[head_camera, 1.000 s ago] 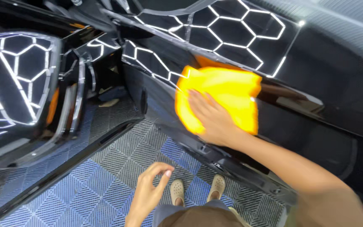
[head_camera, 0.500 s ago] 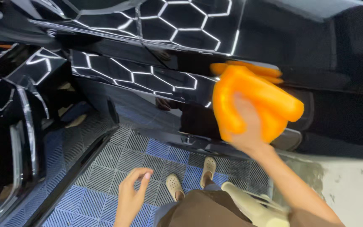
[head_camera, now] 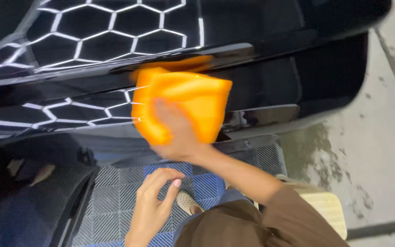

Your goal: The person wipes the hood and front panels of a black car with an orange microfiber cloth, refolding the cloth between sections. They then take a small blue bottle of coating liquid and a blue foam applicator and rub the product onto the car's front panel by hand.

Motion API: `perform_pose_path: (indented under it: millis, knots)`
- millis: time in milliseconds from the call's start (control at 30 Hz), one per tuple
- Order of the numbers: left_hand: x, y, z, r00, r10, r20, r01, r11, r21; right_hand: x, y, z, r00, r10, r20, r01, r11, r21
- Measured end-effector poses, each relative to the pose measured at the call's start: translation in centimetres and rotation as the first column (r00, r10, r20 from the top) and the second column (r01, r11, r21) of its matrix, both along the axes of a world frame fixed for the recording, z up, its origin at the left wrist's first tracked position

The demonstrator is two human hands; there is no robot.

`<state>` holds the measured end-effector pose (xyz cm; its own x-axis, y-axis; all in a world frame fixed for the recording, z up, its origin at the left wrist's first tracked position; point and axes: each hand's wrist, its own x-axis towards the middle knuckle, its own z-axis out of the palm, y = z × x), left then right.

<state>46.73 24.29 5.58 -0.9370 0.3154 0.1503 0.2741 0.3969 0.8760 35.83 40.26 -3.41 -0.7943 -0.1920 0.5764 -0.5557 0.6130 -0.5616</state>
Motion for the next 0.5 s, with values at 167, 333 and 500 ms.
perform_pose_path:
  millis: [167, 333, 500]
  knots:
    - [-0.6, 7.0, 2.8, 0.985, -0.071, -0.154, 0.067, 0.997, -0.037, -0.7, -1.1, 7.7, 0.981, 0.193, 0.002, -0.192, 0.976, 0.103]
    - [-2.7, 14.1, 4.2, 0.994, -0.067, -0.082, 0.061, 0.995, -0.077, 2.6, 19.7, 4.4, 0.995, -0.084, 0.062, 0.085, 0.996, -0.022]
    - [-4.1, 21.2, 5.1, 0.993, -0.107, 0.04, 0.11, 0.99, -0.092, 2.4, 46.0, 0.0, 0.795, -0.601, 0.083, 0.601, 0.798, 0.026]
